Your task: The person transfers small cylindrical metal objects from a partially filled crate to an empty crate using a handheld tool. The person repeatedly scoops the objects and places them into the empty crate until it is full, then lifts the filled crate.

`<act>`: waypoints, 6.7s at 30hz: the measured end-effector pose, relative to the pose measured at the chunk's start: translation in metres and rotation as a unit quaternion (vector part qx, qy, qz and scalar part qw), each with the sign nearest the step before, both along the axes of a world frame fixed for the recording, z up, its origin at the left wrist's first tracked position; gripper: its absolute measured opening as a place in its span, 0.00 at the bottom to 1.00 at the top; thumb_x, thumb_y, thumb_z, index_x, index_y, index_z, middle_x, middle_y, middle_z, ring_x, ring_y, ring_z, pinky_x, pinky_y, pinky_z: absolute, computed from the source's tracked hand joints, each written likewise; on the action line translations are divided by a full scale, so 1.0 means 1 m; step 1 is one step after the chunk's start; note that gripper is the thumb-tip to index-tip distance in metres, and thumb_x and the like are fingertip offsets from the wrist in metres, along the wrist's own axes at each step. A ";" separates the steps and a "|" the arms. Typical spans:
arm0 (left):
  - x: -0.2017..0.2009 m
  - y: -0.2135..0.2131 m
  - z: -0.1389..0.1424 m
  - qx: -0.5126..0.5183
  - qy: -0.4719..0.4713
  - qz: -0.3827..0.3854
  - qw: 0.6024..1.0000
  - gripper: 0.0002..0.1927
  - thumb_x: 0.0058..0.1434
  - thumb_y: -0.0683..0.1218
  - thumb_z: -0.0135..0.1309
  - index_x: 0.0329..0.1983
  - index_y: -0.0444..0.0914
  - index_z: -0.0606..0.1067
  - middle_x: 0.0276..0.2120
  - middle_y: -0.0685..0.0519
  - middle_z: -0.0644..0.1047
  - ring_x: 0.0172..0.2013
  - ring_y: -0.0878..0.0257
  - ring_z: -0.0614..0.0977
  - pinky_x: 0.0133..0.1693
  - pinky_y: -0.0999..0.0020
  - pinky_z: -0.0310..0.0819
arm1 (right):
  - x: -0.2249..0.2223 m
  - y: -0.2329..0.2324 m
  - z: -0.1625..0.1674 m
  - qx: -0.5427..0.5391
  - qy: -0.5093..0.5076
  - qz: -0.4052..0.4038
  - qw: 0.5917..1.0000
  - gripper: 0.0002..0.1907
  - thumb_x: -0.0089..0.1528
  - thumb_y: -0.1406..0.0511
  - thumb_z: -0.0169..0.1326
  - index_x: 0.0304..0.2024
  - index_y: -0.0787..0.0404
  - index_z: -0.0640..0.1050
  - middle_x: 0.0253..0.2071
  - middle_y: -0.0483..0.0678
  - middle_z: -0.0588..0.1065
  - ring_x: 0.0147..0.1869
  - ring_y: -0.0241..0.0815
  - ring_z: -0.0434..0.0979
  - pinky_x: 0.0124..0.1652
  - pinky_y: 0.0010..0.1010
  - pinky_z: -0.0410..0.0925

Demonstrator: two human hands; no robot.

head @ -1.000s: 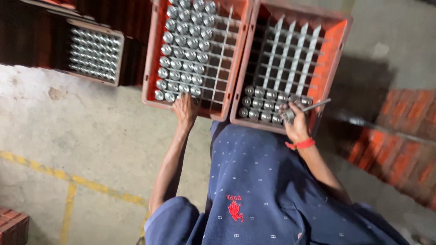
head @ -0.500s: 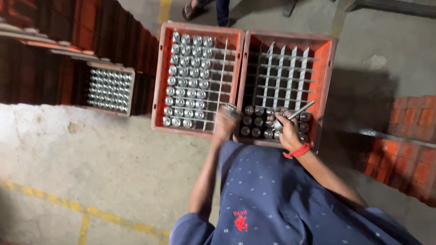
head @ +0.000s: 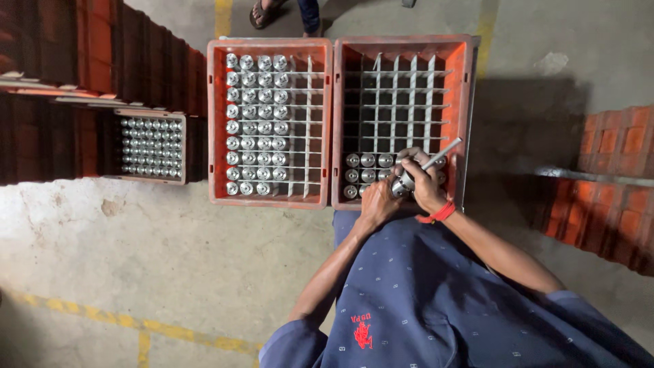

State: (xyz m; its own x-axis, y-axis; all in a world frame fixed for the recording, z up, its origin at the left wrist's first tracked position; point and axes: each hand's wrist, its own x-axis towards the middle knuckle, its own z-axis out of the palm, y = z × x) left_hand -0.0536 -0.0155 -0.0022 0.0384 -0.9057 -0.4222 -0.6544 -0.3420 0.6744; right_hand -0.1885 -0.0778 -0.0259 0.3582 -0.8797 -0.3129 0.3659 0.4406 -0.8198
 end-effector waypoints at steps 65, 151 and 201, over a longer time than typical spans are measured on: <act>0.262 0.072 -0.038 -0.292 -0.210 0.173 0.917 0.26 0.52 0.47 0.69 0.52 0.32 0.76 0.40 0.35 0.78 0.37 0.38 0.80 0.36 0.50 0.75 | 0.041 0.020 -0.027 0.214 -0.110 -0.202 0.949 0.05 0.68 0.71 0.51 0.47 0.58 0.72 0.38 0.45 0.76 0.42 0.41 0.80 0.43 0.33 0.75; 0.258 0.037 0.036 -0.415 -0.141 0.188 0.879 0.21 0.49 0.50 0.71 0.42 0.36 0.78 0.46 0.46 0.76 0.54 0.46 0.77 0.52 0.49 0.73 | 0.006 0.020 -0.012 0.190 -0.029 -0.100 0.976 0.05 0.69 0.69 0.49 0.47 0.59 0.74 0.35 0.47 0.74 0.45 0.43 0.79 0.42 0.34 0.75; 0.219 -0.022 -0.007 -0.272 -0.315 0.188 0.890 0.23 0.57 0.49 0.62 0.57 0.41 0.79 0.58 0.39 0.72 0.57 0.41 0.71 0.53 0.47 0.68 | -0.044 0.025 -0.023 0.207 -0.071 -0.217 0.951 0.04 0.70 0.69 0.50 0.46 0.58 0.75 0.36 0.47 0.75 0.44 0.43 0.80 0.44 0.35 0.75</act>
